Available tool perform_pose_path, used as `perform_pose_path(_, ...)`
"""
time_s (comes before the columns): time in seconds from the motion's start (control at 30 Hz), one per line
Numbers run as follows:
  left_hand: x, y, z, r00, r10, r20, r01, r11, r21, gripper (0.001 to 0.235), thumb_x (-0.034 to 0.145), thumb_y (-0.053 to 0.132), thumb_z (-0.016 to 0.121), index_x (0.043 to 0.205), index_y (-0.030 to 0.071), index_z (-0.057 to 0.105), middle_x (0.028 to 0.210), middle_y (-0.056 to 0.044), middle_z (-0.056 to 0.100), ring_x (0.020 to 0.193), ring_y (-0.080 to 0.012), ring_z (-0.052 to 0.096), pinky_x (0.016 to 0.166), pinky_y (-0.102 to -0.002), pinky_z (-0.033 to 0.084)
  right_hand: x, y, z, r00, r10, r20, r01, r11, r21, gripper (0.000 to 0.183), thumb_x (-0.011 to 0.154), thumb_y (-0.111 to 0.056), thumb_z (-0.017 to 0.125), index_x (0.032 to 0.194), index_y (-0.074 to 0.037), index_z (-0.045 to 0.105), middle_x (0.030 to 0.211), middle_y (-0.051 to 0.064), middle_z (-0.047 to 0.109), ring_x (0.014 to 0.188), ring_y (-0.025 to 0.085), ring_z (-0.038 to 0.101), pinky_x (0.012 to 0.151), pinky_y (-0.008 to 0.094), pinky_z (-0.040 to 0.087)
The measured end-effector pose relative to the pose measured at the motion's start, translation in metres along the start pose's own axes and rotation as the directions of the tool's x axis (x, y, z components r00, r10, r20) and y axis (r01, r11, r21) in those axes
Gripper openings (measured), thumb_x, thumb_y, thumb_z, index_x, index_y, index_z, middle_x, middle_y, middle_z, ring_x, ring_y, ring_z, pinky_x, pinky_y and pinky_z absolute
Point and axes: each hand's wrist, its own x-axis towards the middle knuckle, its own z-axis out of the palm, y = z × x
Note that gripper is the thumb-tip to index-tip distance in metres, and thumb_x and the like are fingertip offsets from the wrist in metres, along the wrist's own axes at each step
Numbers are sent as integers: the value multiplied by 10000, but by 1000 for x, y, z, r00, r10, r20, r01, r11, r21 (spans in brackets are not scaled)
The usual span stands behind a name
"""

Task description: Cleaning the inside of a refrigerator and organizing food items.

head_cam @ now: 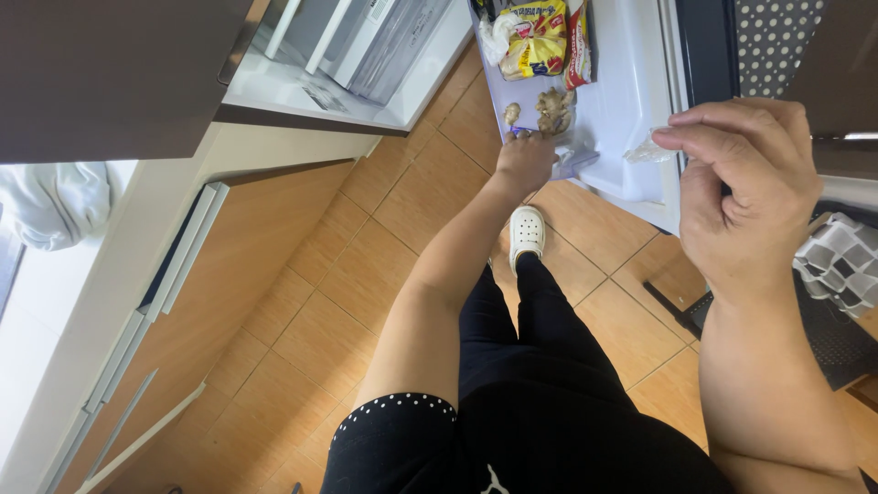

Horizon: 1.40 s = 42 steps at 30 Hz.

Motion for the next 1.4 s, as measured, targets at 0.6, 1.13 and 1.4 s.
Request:
perform_pose_path(0.6,-82,4,-22,825,-323,-464,-83,742,-665,225,948,174,673,1143,77,731,1123,-135,745,1023,-325,725,894,-400,575,14,-18,-2,970,-240,-35,225,946,-234,382,836,182,622,1077,-74,773,1144,24,707,1098,239,574,951,334,495)
perform_pose_path(1.13,-284,14,-141,910,-233,-342,-404,-680,-612,521,1123,292,503,1576,52,415,1371,-129,599,1271,-272,607,1099,-470,535,-3,-105,127,918,-304,256,191,902,386,123,913,18,730,1003,-66,740,1012,84,710,970,293,670,850,403,547)
perform_pose_path(1.4,-303,-57,-120,751,-577,-321,-642,-526,-558,456,1112,332,514,1453,30,495,1262,-123,624,1045,-260,632,891,-412,544,23,-170,168,748,-567,346,348,778,523,398,780,-81,801,1161,-73,687,1356,112,594,1265,315,534,1045,436,474)
